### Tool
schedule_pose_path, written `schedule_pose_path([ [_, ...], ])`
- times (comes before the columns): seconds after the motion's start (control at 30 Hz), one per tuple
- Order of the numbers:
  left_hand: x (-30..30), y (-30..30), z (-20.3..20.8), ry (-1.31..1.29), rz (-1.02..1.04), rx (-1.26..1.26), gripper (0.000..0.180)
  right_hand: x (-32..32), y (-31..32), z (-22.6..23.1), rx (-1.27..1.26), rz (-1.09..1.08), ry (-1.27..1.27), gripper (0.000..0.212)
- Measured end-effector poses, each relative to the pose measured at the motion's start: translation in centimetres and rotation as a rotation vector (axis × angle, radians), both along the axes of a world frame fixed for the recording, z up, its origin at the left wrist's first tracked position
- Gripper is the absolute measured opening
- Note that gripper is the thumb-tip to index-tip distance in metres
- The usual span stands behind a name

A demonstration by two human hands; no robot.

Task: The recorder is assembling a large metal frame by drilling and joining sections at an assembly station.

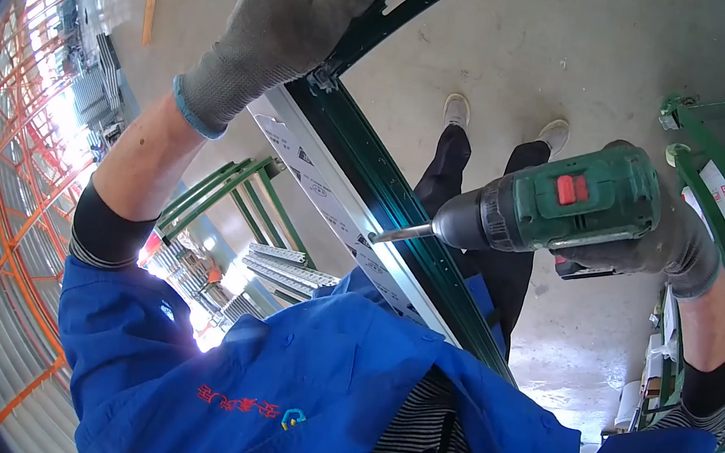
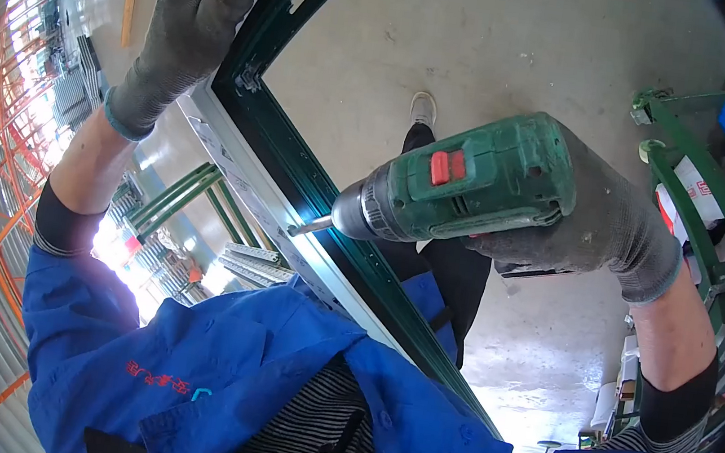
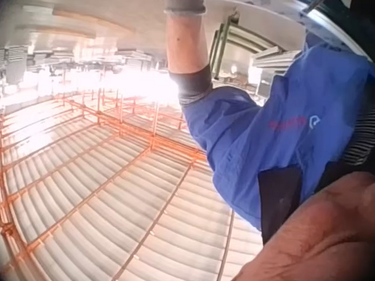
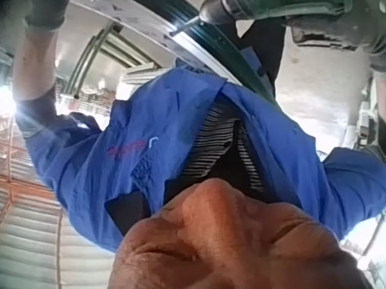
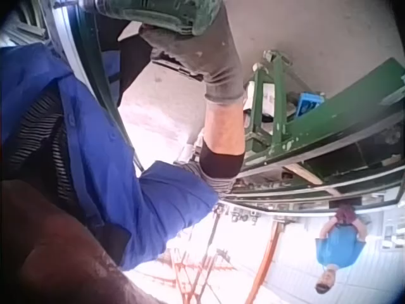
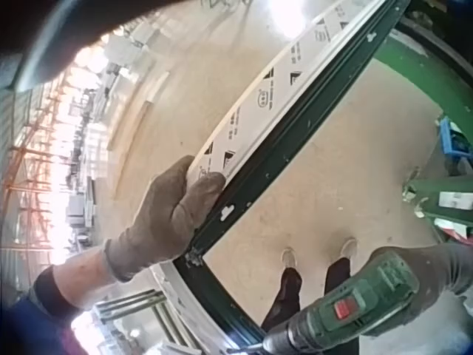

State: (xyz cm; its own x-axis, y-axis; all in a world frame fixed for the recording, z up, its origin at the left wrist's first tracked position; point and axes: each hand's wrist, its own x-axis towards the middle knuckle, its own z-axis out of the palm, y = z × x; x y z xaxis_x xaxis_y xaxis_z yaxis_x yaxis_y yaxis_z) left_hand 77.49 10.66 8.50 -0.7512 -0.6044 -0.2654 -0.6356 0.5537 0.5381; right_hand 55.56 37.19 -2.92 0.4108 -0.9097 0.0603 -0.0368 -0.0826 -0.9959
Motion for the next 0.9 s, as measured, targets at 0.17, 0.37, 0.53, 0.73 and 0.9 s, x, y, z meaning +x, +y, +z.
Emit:
schedule_pose_path([
  [0.17,1.0,-0.8,-0.7,-0.008,-0.035,-0.049,0.052,0.2,-0.1,0.1,0.078,0.042,-0.051,0.059],
  [0.37,0.1,0.0,0.1,-0.025,0.010,-0.018,0.053,0.5,0.2,0.6,0.115,-0.032,-0.037,0.055],
  [0.53,0.2,0.1,0.0,0.023,0.003,-0.001,0.054,0.4,0.2,0.9,0.114,-0.035,-0.015,0.056],
  [0.73,0.3,-0.2,0.0,-0.040,-0.014,-0.022,0.054,0.4,-0.1,0.7,0.076,-0.010,-0.010,0.060],
  [0.9,0.2,0.0,-0.1,0.021,0.017,0.012,0.055,0.4,0.5,0.5,0.130,-0.045,-0.047,0.061],
])
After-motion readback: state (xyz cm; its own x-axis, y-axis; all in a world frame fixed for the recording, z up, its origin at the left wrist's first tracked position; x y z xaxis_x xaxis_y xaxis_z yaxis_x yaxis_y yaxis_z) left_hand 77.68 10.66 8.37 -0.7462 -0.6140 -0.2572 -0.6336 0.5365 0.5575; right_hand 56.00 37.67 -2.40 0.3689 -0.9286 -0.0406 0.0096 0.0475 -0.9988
